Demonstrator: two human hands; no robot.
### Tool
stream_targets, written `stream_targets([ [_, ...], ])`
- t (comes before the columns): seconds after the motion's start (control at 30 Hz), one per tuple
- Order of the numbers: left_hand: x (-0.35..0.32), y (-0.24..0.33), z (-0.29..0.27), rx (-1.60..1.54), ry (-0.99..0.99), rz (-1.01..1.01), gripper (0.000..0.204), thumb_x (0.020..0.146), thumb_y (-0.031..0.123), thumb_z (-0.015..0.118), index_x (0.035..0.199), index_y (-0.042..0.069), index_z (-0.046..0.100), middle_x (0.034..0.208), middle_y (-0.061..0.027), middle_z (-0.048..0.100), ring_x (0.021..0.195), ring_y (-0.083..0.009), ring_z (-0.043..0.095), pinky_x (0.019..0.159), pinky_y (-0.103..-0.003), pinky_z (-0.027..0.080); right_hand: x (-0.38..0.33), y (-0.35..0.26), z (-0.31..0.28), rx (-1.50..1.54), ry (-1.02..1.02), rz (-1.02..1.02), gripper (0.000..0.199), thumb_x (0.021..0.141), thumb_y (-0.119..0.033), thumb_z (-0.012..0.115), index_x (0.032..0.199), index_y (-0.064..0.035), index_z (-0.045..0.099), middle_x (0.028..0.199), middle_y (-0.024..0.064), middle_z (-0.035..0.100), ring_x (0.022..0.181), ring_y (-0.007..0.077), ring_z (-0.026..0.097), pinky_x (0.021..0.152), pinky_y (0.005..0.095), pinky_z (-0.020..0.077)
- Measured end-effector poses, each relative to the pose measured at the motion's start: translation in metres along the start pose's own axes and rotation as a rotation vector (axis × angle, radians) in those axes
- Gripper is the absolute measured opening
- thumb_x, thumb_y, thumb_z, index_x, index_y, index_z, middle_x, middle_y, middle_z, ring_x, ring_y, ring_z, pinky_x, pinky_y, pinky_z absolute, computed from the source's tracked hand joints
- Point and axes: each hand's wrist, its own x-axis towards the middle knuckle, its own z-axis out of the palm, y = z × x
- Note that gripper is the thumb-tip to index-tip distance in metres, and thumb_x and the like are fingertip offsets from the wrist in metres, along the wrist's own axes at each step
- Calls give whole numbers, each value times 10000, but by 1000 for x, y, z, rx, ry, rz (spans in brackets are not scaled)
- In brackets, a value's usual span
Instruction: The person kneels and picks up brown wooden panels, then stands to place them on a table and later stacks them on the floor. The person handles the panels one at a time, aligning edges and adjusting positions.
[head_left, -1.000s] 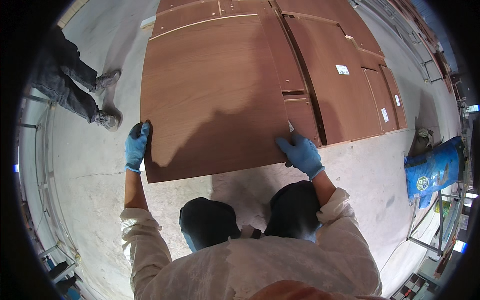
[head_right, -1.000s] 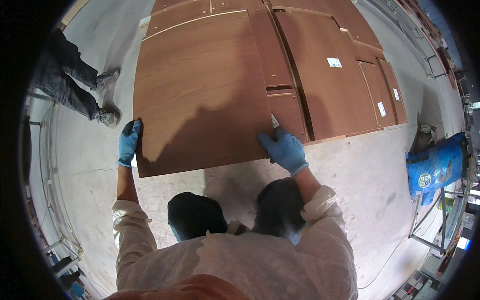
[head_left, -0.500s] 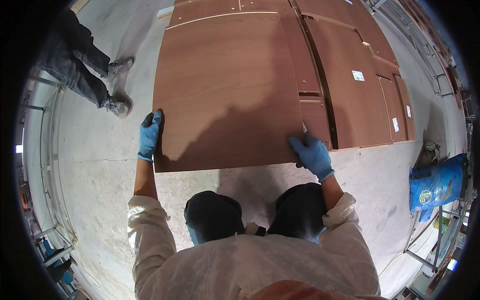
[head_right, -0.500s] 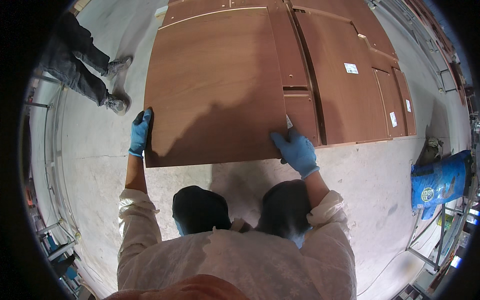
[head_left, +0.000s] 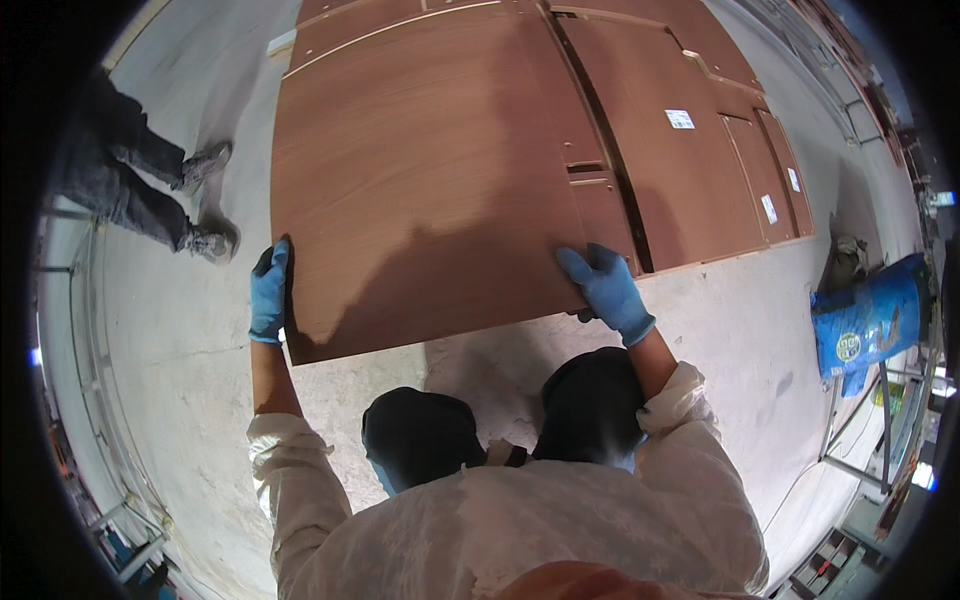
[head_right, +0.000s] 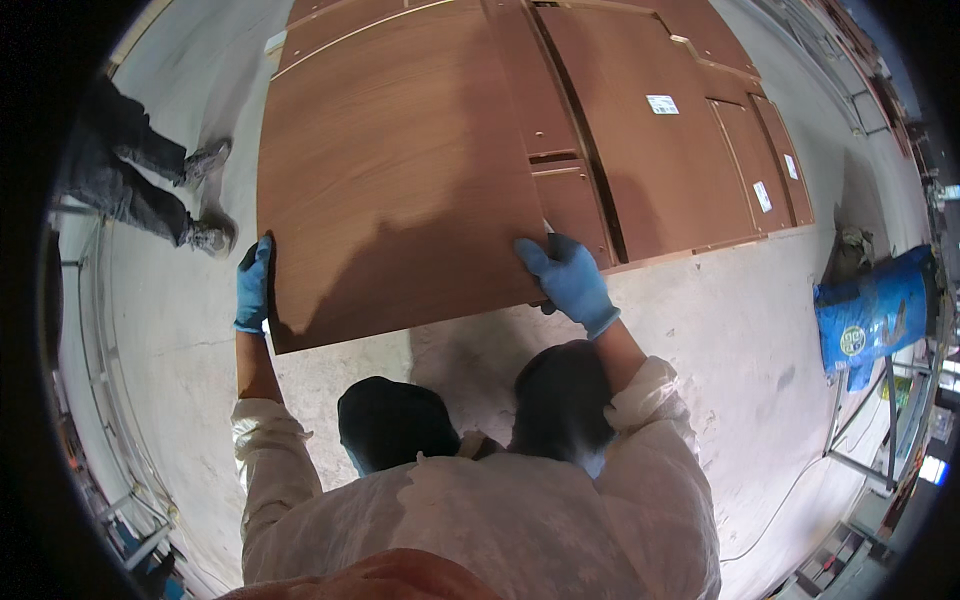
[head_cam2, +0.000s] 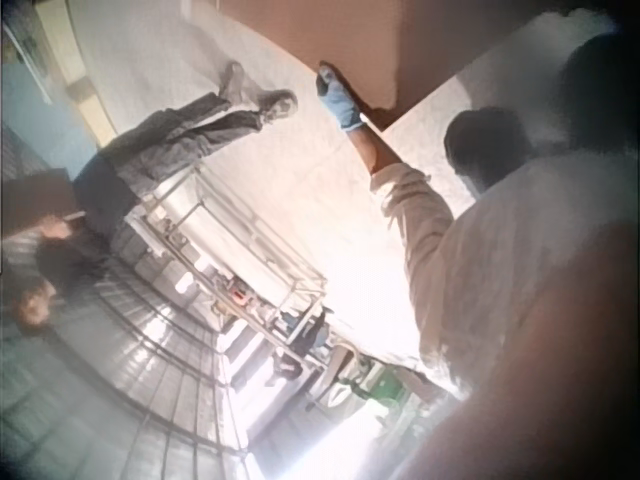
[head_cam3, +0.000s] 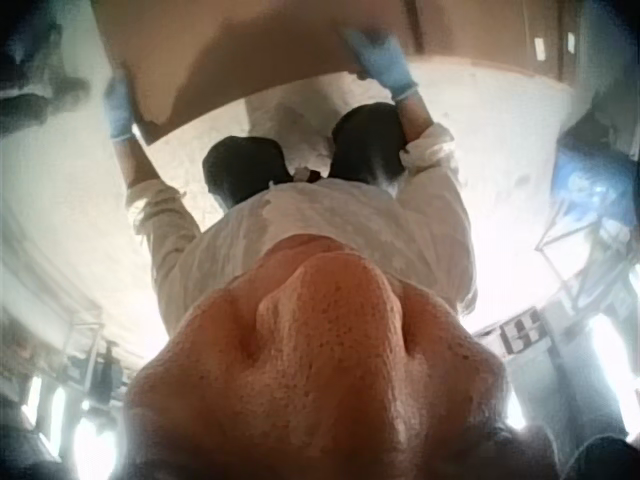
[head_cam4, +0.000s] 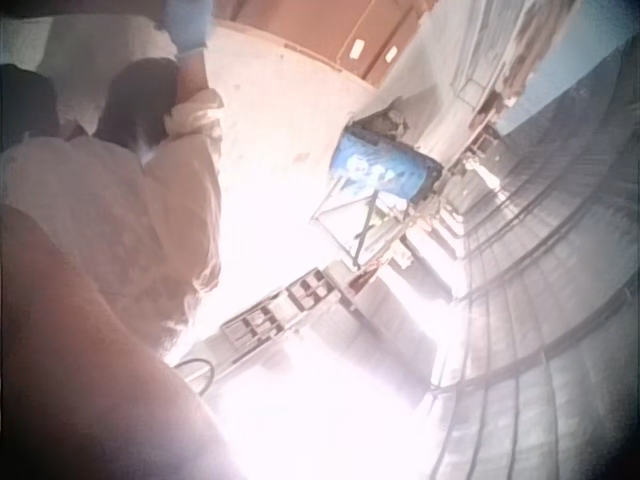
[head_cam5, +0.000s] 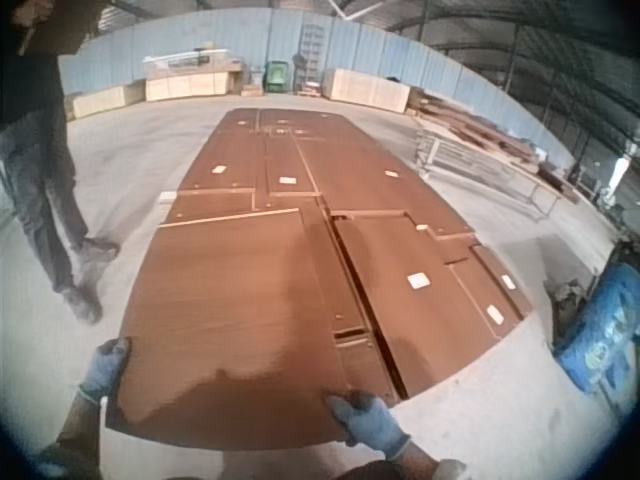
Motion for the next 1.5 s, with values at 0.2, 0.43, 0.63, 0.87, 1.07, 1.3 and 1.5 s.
stream_targets([
  [0.2,11,7,-14,111,74,76,486,1031,414,686,1191,-41,747,1055,-5,729,961,-111,610,901,-270,499,-7,-6,-3,104,-60,-14,506,999,-415,695,1108,78,663,811,127,709,571,200,713,424,276,536],
  [0.43,23,19,-20,217,71,-51,549,1016,487,684,939,-55,726,854,14,633,805,-91,497,723,-293,449,6,20,5,237,-68,-1,471,1006,-371,698,1090,93,690,817,122,711,647,209,731,484,304,576],
  [0.63,25,22,-13,164,15,56,558,1071,431,616,842,-66,727,696,13,551,678,-110,454,596,-364,399,10,26,20,89,150,-51,524,1000,-429,699,1075,90,720,780,91,696,614,167,677,513,316,543],
  [0.87,23,12,-14,391,204,118,616,1045,478,647,685,-21,619,622,-5,468,627,-119,370,555,-361,323,-2,17,16,16,146,-108,589,1000,-471,693,1163,95,691,769,114,727,644,160,706,517,321,551],
  [1.07,4,18,-10,151,172,89,554,1042,412,679,680,0,594,652,54,453,633,-96,361,560,-328,314,-5,27,4,57,129,-201,488,1004,-428,701,1145,39,705,788,120,732,620,173,690,561,332,542],
  [1.3,-80,56,-2,-201,224,27,297,1061,279,665,1043,-6,746,809,93,566,670,-27,406,579,-227,319,-31,43,-20,-194,190,-432,374,1000,-366,706,1048,1,758,808,178,713,743,238,720,678,391,547],
  [1.5,-158,66,-24,-816,140,-2,734,1112,561,379,1625,37,363,1622,-166,433,1465,-308,450,1235,-468,371,-59,59,-55,-252,64,-437,347,971,-351,717,1094,-32,782,849,206,723,751,332,703,673,406,532],
])
